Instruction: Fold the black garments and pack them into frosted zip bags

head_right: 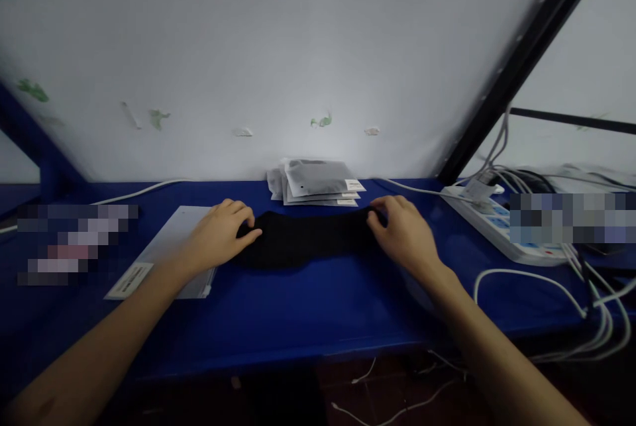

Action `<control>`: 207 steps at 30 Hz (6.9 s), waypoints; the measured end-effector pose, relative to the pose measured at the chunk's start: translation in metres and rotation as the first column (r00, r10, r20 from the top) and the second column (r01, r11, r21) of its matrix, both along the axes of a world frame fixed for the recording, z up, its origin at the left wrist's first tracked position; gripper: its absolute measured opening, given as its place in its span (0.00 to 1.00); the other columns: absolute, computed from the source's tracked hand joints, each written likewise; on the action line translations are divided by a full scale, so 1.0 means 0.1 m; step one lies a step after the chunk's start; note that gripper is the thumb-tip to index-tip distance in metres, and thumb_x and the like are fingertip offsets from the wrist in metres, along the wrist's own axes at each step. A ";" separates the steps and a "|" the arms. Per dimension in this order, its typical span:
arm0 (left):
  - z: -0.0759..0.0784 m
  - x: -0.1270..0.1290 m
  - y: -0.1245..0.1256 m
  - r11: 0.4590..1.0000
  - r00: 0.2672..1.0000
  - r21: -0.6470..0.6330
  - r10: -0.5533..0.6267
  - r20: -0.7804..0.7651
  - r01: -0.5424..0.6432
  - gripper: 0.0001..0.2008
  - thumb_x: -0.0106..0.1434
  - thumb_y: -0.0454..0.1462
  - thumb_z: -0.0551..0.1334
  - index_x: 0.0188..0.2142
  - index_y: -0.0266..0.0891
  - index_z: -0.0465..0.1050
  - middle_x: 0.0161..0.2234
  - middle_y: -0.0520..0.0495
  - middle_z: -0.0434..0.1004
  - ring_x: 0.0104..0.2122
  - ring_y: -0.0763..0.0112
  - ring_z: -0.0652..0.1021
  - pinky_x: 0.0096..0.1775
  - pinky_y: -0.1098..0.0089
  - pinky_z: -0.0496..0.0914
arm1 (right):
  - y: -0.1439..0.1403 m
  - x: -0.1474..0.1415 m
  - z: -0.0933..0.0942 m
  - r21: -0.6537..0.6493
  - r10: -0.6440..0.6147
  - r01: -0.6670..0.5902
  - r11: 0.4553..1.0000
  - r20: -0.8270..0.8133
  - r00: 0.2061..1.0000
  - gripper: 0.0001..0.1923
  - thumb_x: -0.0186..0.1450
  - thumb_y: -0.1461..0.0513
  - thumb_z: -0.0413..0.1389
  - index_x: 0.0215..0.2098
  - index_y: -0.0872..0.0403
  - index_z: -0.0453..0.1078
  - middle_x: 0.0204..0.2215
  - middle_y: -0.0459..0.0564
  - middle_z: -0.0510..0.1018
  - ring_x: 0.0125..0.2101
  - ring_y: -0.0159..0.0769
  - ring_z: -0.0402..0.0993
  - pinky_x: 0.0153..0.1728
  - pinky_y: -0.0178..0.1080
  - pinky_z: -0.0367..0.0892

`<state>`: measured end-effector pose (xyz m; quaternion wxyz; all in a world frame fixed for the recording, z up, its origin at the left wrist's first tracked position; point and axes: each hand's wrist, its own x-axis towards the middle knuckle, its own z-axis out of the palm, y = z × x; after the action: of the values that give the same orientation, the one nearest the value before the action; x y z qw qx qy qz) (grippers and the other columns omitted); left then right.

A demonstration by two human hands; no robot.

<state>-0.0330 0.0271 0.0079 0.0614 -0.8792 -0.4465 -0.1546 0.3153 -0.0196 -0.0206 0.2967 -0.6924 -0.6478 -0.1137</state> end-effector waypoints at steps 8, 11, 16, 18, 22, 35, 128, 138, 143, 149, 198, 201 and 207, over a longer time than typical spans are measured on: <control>-0.04 -0.03 0.02 0.990 0.994 -0.096 -0.103 -0.037 0.099 0.12 0.67 0.45 0.56 0.42 0.43 0.74 0.43 0.46 0.76 0.45 0.58 0.72 0.52 0.56 0.65 | 0.09 -0.16 -0.18 -0.154 0.066 -0.060 0.986 0.039 0.997 0.11 0.67 0.58 0.50 0.38 0.51 0.74 0.38 0.52 0.78 0.42 0.44 0.72 0.42 0.43 0.66; -0.03 -0.03 0.02 0.994 0.996 -0.093 -0.069 -0.060 0.063 0.12 0.67 0.44 0.56 0.42 0.43 0.74 0.43 0.45 0.76 0.46 0.57 0.72 0.53 0.54 0.64 | 0.07 -0.12 -0.22 -0.126 0.089 -0.091 0.988 -0.021 0.996 0.12 0.67 0.58 0.50 0.39 0.51 0.74 0.41 0.52 0.79 0.43 0.43 0.72 0.44 0.42 0.65; -0.01 -0.04 0.03 0.997 0.999 -0.082 0.000 -0.050 -0.005 0.12 0.67 0.43 0.54 0.39 0.42 0.75 0.41 0.45 0.77 0.45 0.56 0.72 0.55 0.51 0.63 | 0.05 -0.17 -0.24 -0.117 0.127 -0.134 0.984 -0.063 0.990 0.13 0.67 0.59 0.49 0.42 0.53 0.75 0.42 0.52 0.79 0.44 0.43 0.72 0.46 0.43 0.65; -0.01 -0.04 0.03 0.997 0.999 -0.074 0.025 -0.046 -0.028 0.12 0.66 0.43 0.54 0.38 0.43 0.75 0.40 0.45 0.77 0.45 0.56 0.72 0.55 0.51 0.63 | 0.04 -0.19 -0.23 -0.111 0.137 -0.144 0.983 -0.066 0.988 0.14 0.67 0.59 0.50 0.43 0.53 0.75 0.42 0.52 0.79 0.44 0.44 0.72 0.47 0.44 0.65; -0.01 -0.05 0.03 0.996 0.997 -0.061 0.055 -0.054 -0.058 0.11 0.66 0.43 0.55 0.38 0.42 0.74 0.41 0.44 0.77 0.46 0.56 0.72 0.54 0.52 0.64 | 0.03 -0.22 -0.22 -0.106 0.152 -0.159 0.982 -0.076 0.986 0.13 0.67 0.59 0.50 0.43 0.54 0.75 0.41 0.52 0.79 0.44 0.43 0.72 0.48 0.44 0.65; -0.08 -0.10 0.10 0.993 0.994 -0.026 0.110 -0.020 -0.111 0.15 0.67 0.43 0.53 0.45 0.40 0.72 0.43 0.40 0.77 0.47 0.51 0.72 0.53 0.50 0.63 | 0.15 -0.17 -0.10 -0.037 0.111 -0.110 0.993 0.026 0.994 0.14 0.68 0.59 0.49 0.45 0.53 0.74 0.42 0.53 0.79 0.44 0.45 0.72 0.47 0.45 0.66; -0.21 -0.51 -1.30 0.993 0.935 -0.049 0.119 0.334 -0.109 0.11 0.67 0.42 0.55 0.41 0.46 0.76 0.38 0.50 0.80 0.42 0.60 0.76 0.48 0.57 0.68 | -1.33 -0.11 -0.73 0.320 0.156 -0.161 0.934 0.042 0.987 0.11 0.69 0.63 0.50 0.44 0.49 0.73 0.43 0.50 0.81 0.46 0.43 0.78 0.48 0.48 0.71; -0.19 -0.51 -1.34 0.988 0.937 0.036 0.133 0.323 -0.153 0.12 0.67 0.43 0.55 0.39 0.48 0.77 0.29 0.52 0.78 0.34 0.61 0.75 0.44 0.57 0.68 | -1.47 -0.11 -0.55 0.275 0.192 -0.174 0.946 -0.041 0.981 0.10 0.70 0.58 0.49 0.41 0.47 0.72 0.39 0.50 0.81 0.41 0.45 0.78 0.44 0.49 0.71; 0.05 -0.31 -1.20 0.983 0.951 0.138 0.077 0.301 -0.123 0.13 0.68 0.42 0.53 0.37 0.44 0.77 0.33 0.49 0.80 0.37 0.60 0.74 0.43 0.58 0.68 | -1.14 -0.07 -0.11 0.253 0.245 -0.224 0.941 -0.052 0.968 0.08 0.69 0.57 0.51 0.39 0.47 0.72 0.36 0.49 0.79 0.38 0.42 0.77 0.41 0.45 0.71; 0.23 0.18 -0.64 0.999 0.999 0.049 -0.017 -0.030 0.018 0.14 0.67 0.42 0.56 0.47 0.43 0.76 0.47 0.45 0.79 0.48 0.55 0.72 0.50 0.55 0.65 | -0.35 -0.12 0.02 -0.097 0.337 -0.326 0.940 0.142 0.931 0.12 0.65 0.56 0.56 0.45 0.51 0.73 0.43 0.55 0.77 0.44 0.47 0.75 0.44 0.48 0.71; -0.19 0.08 0.16 0.994 0.997 -0.093 -0.044 0.064 0.050 0.16 0.68 0.42 0.54 0.50 0.41 0.75 0.50 0.45 0.77 0.51 0.58 0.72 0.54 0.56 0.66 | 0.52 -0.11 -0.28 0.001 0.374 -0.374 0.927 -0.064 0.925 0.09 0.64 0.61 0.52 0.35 0.52 0.75 0.36 0.53 0.78 0.39 0.42 0.73 0.43 0.44 0.67; -0.18 0.07 0.13 0.997 0.996 -0.069 -0.033 0.085 0.039 0.16 0.68 0.42 0.54 0.50 0.41 0.74 0.51 0.45 0.77 0.51 0.58 0.72 0.54 0.56 0.67 | 0.52 -0.10 -0.30 0.000 0.363 -0.363 0.932 -0.050 0.931 0.09 0.64 0.61 0.52 0.34 0.52 0.75 0.35 0.53 0.78 0.38 0.42 0.72 0.43 0.44 0.67; -0.20 0.06 0.09 0.995 0.997 -0.091 -0.037 0.070 0.043 0.16 0.67 0.41 0.55 0.49 0.40 0.75 0.50 0.44 0.77 0.51 0.58 0.72 0.54 0.57 0.67 | 0.50 -0.10 -0.31 -0.003 0.357 -0.357 0.934 -0.038 0.933 0.09 0.64 0.61 0.52 0.33 0.52 0.74 0.35 0.52 0.78 0.38 0.42 0.72 0.43 0.44 0.67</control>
<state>-0.0272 0.0365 -0.0116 0.0022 -0.8840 -0.4374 -0.1648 0.3050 0.0307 -0.0515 0.3210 -0.5669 -0.7576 -0.0420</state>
